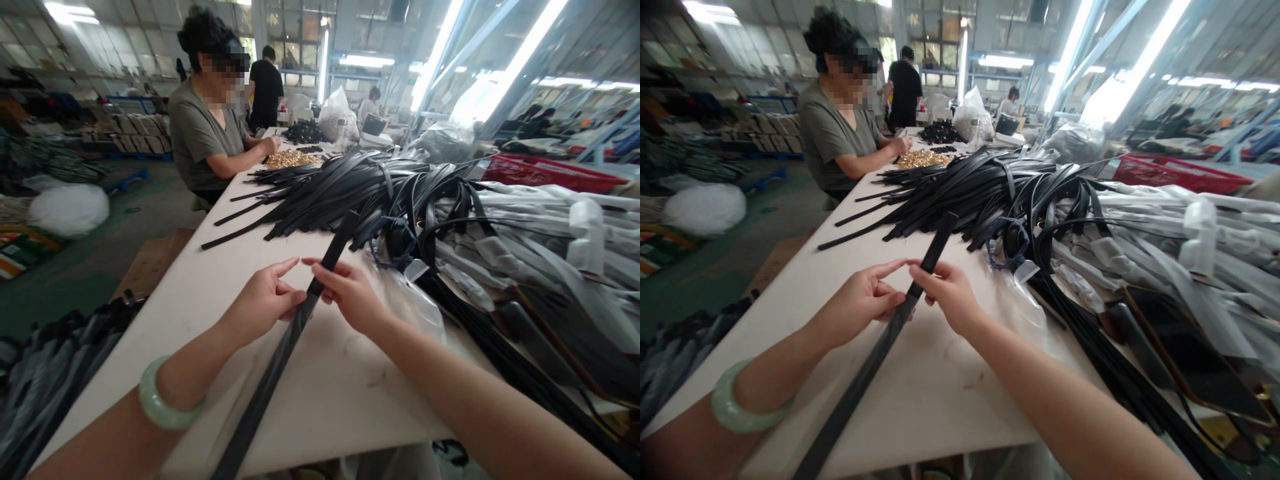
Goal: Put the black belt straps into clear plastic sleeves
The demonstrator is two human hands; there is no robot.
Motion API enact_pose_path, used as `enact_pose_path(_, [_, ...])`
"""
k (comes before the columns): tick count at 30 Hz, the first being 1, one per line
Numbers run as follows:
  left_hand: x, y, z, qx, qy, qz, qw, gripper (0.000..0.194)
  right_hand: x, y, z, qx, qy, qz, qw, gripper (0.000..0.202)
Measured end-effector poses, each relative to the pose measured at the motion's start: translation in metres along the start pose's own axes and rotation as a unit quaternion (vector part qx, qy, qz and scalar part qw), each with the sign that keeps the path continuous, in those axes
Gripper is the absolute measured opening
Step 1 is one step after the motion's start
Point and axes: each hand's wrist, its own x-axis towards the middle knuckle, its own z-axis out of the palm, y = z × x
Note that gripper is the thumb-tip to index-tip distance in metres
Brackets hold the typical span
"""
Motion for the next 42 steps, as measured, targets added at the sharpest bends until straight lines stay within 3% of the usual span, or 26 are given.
enact_pose_path(3, [-0.001,0.001,0.002,0.022,0.003,-0.004,1.000,0.087,0.006,-0.006,-0.011,0.060,0.059,-0.008,0.996,0.033])
enact_pose_path(9, [0.002,0.003,-0.005,0.040,0.093,0.036,0.994,0.086,-0.002,0.008,0.007,-0.082,-0.054,0.010,0.995,0.039])
enact_pose_path(12, [0.005,0.001,-0.008,0.034,0.088,0.035,0.995,0.090,-0.005,0.012,0.013,-0.139,-0.063,-0.024,0.988,0.042])
enact_pose_path(16, [0.008,-0.001,-0.012,-0.004,0.071,0.011,0.997,0.086,-0.004,0.009,0.006,-0.180,-0.059,-0.034,0.981,0.045])
enact_pose_path(18, [0.002,0.002,-0.016,-0.015,0.023,-0.047,0.999,0.082,-0.001,0.008,0.000,-0.173,-0.033,-0.033,0.984,0.045])
enact_pose_path(21, [-0.019,0.006,-0.020,-0.021,-0.149,-0.145,0.978,0.072,0.004,0.008,-0.011,-0.133,0.018,-0.050,0.990,0.043])
enact_pose_path(23, [-0.041,0.004,-0.019,-0.039,-0.220,-0.168,0.960,0.058,0.008,0.009,-0.016,-0.088,0.038,-0.061,0.994,0.042])
enact_pose_path(25, [-0.066,-0.003,-0.014,-0.078,-0.195,-0.171,0.963,0.049,0.010,0.009,-0.019,-0.043,0.030,-0.055,0.997,0.039])
enact_pose_path(29, [-0.115,-0.023,-0.007,-0.092,-0.073,-0.172,0.978,0.040,0.004,0.009,-0.014,0.001,-0.057,-0.015,0.998,0.031])
enact_pose_path(32, [-0.142,-0.032,-0.007,-0.080,-0.051,-0.185,0.978,0.045,-0.003,0.011,-0.009,-0.003,-0.092,0.003,0.996,0.035])
enact_pose_path(37, [-0.157,-0.039,-0.005,-0.075,-0.029,-0.196,0.977,0.055,-0.011,0.016,-0.004,-0.007,-0.137,0.022,0.990,0.041])
enact_pose_path(42, [-0.159,-0.044,0.001,-0.072,-0.015,-0.151,0.986,0.054,-0.016,0.016,-0.001,-0.013,-0.183,0.043,0.982,0.038])
